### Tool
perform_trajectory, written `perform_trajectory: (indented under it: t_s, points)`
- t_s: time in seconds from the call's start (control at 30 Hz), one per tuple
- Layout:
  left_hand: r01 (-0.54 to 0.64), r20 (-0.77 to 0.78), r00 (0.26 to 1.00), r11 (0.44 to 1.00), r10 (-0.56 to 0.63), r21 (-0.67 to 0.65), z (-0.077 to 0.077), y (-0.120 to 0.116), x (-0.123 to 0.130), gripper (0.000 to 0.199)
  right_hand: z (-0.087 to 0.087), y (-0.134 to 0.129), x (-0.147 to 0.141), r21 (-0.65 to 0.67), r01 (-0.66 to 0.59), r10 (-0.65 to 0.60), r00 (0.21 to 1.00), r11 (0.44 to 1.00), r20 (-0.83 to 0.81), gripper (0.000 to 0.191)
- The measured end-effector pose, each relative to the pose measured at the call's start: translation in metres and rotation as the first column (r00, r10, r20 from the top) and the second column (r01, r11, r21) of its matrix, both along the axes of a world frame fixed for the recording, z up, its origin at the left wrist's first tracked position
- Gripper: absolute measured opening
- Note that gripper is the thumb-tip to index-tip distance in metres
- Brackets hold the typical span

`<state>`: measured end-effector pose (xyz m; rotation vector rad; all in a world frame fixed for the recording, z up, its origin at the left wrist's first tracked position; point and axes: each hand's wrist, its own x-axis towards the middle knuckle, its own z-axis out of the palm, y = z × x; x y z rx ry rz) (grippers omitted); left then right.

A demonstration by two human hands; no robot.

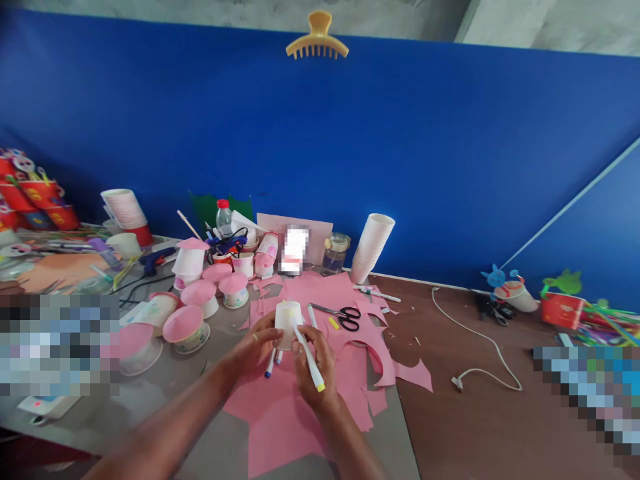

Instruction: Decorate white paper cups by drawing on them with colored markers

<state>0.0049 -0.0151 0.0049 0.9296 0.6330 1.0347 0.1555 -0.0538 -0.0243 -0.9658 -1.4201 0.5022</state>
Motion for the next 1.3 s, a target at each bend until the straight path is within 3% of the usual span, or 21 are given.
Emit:
perform_trajectory:
  t_s: [0.2, 0.5, 1.3]
  points:
    - [-0.010, -0.041, 0.999, 1.000, 0.009, -0.019, -0.001, 0.001, 0.000, 0.031, -0.002, 0.002, 0.001, -0.022, 0.009, -0.009, 1.000, 1.000, 0.003, 0.022]
    - [-0.017, -0.045, 0.999, 0.999, 0.015, -0.038, 0.010, -0.004, 0.001, 0.035, 0.000, 0.003, 0.000, -0.019, 0.025, -0.025, 0.999, 0.999, 0.026, 0.021]
    - [0.000, -0.008, 1.000, 1.000, 0.000, -0.015, 0.007, -0.002, 0.000, 0.047, 0.005, 0.003, 0.001, -0.008, -0.030, 0.030, 1.000, 1.000, -0.008, 0.019]
